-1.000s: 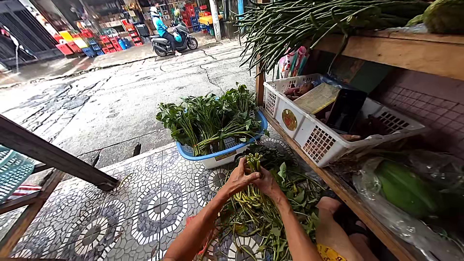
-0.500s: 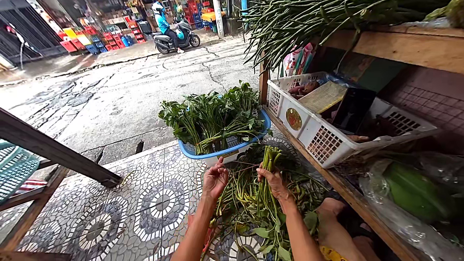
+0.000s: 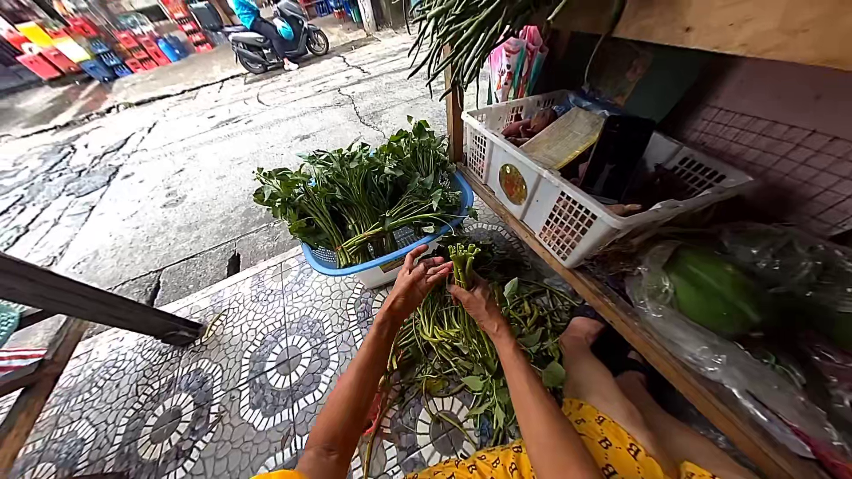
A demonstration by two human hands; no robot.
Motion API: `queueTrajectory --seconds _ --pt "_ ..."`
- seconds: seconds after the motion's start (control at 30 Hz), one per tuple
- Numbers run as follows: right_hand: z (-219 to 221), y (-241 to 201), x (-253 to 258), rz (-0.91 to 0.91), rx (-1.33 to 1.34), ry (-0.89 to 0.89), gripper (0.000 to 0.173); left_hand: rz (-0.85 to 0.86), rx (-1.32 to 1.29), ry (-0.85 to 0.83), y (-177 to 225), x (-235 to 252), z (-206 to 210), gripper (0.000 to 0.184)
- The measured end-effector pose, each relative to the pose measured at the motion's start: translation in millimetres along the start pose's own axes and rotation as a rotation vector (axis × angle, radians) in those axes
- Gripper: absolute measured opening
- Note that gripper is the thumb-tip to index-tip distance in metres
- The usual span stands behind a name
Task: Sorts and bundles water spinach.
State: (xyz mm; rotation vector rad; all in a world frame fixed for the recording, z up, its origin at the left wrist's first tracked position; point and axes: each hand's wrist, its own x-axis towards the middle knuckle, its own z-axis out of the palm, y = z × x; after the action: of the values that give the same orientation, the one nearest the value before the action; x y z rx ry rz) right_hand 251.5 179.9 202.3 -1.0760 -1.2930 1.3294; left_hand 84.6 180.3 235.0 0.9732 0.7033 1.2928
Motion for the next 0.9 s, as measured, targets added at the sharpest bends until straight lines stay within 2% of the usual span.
queueTrajectory --seconds 0.03,0.17,0.23,0.33,0.43,0.53,0.63,0.73,0.77,0.83,0.9 --pt "1 -2 0 -0.001 0.027 0.006 0.025 0.007 -0.079 0.006 2 2 0 0.087" --pt "4 -3 -1 0.006 0.189 0.054 0.015 0.014 -0.393 0.054 -10 -8 3 0.055" --pt "4 0 0 0.008 0.211 0.053 0.012 0.021 -0.566 0.182 -16 -15 12 0.060" --pt "6 2 -3 0.044 0.204 0.052 0.012 0.051 -0.759 0.508 -28 -17 21 0.046" --pt "6 8 -2 0.057 0.234 0.059 0.010 0.033 -0.779 0.601 -34 -19 24 0.039" --pt "6 11 -2 0.076 0.239 0.075 0.010 -0.013 -0.741 0.522 -34 -21 19 0.049" --pt "8 6 -3 0.072 0.194 0.090 0.011 -0.078 -0.649 0.361 -43 -21 10 0.065" --pt "8 8 -5 0.042 0.044 0.091 0.024 -0.079 -0.432 0.213 -43 -20 5 0.063" --pt "7 11 -4 0.029 -0.040 0.081 0.028 -0.087 -0.338 0.171 -37 -18 3 0.072" --pt "1 15 -4 0.027 -0.250 0.041 0.038 -0.108 -0.108 0.045 -23 -12 -4 0.108" --pt "0 12 -6 0.055 -0.410 -0.013 0.045 -0.149 0.095 -0.054 -4 -5 -8 0.127"
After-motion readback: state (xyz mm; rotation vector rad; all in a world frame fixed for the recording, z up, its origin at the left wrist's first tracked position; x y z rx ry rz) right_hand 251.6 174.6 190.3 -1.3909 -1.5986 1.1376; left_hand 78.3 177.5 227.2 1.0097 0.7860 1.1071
